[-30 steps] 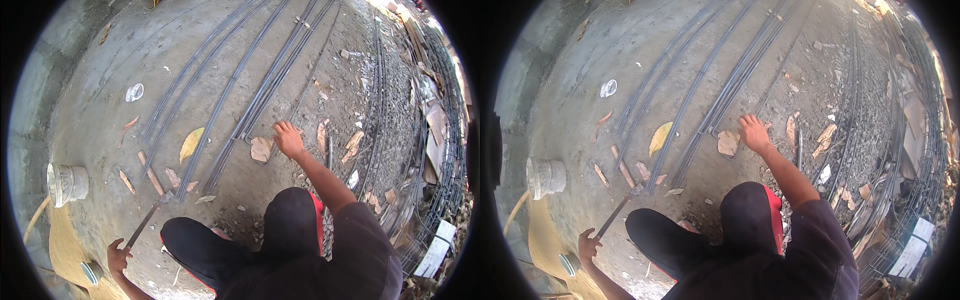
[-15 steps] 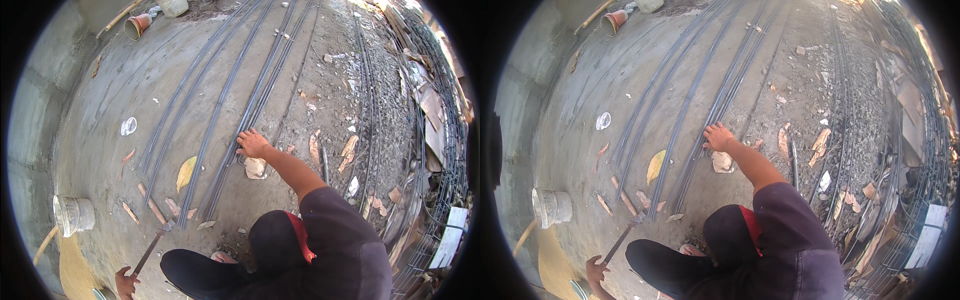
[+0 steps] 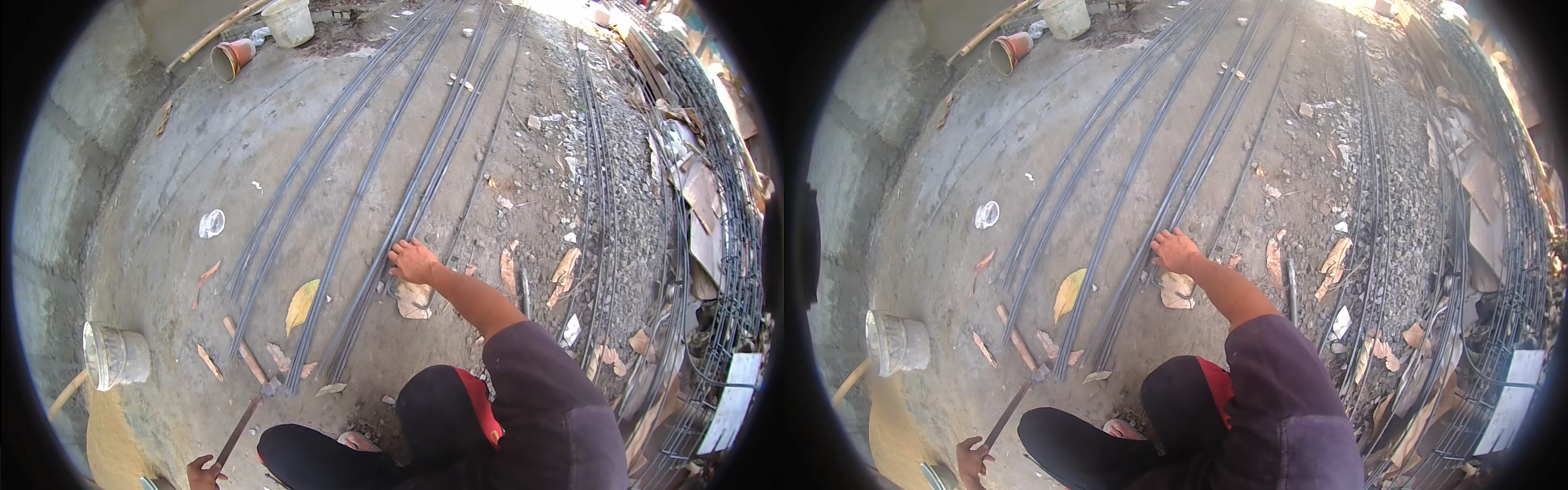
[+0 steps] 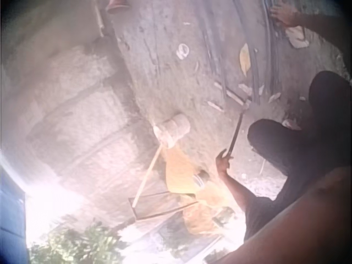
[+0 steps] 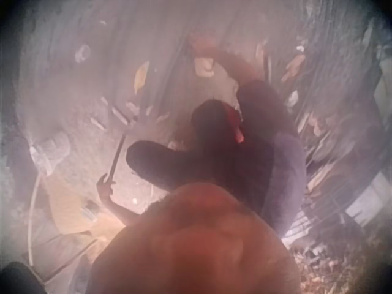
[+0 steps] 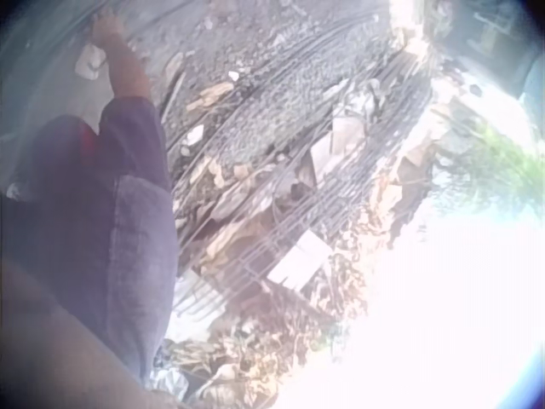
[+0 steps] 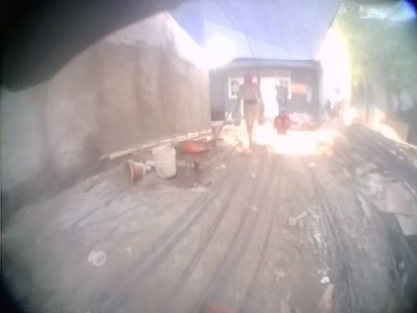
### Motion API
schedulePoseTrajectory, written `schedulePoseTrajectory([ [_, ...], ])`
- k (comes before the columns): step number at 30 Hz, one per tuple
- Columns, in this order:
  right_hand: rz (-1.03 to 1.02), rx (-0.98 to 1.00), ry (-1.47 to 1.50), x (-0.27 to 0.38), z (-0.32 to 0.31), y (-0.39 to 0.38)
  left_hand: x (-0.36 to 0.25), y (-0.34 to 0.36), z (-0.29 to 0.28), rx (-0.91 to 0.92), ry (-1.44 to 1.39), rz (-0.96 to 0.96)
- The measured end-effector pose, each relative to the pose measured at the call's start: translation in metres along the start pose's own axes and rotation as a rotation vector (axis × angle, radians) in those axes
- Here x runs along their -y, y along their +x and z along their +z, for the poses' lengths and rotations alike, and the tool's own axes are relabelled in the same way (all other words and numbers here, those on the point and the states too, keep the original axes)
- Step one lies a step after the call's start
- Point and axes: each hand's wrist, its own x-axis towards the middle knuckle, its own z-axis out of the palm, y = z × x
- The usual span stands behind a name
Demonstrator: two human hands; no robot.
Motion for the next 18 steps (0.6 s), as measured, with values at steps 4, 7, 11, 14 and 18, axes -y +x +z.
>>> schedulePoseTrajectory([
  [4,-0.031,0.098,-0.107,-0.002,-0.003,0.016,-0.002,0.007,-0.004,-0.011,0.010,0.042],
  [7,-0.038,0.224,-0.155,0.004,-0.017,0.014,-0.011,0.006,-0.014,-0.003,0.055,0.040],
  [11,-0.026,0.276,-0.099,-0.022,-0.018,-0.023,-0.045,0.010,-0.009,0.007,0.116,0.061],
  [14,0.026,0.455,-0.130,-0.029,-0.027,-0.051,-0.036,0.018,-0.016,-0.025,0.153,0.074],
  [18,0.113,0.548,-0.088,-0.049,-0.084,-0.156,-0.035,0.017,-0.009,-0.058,0.145,0.087],
])
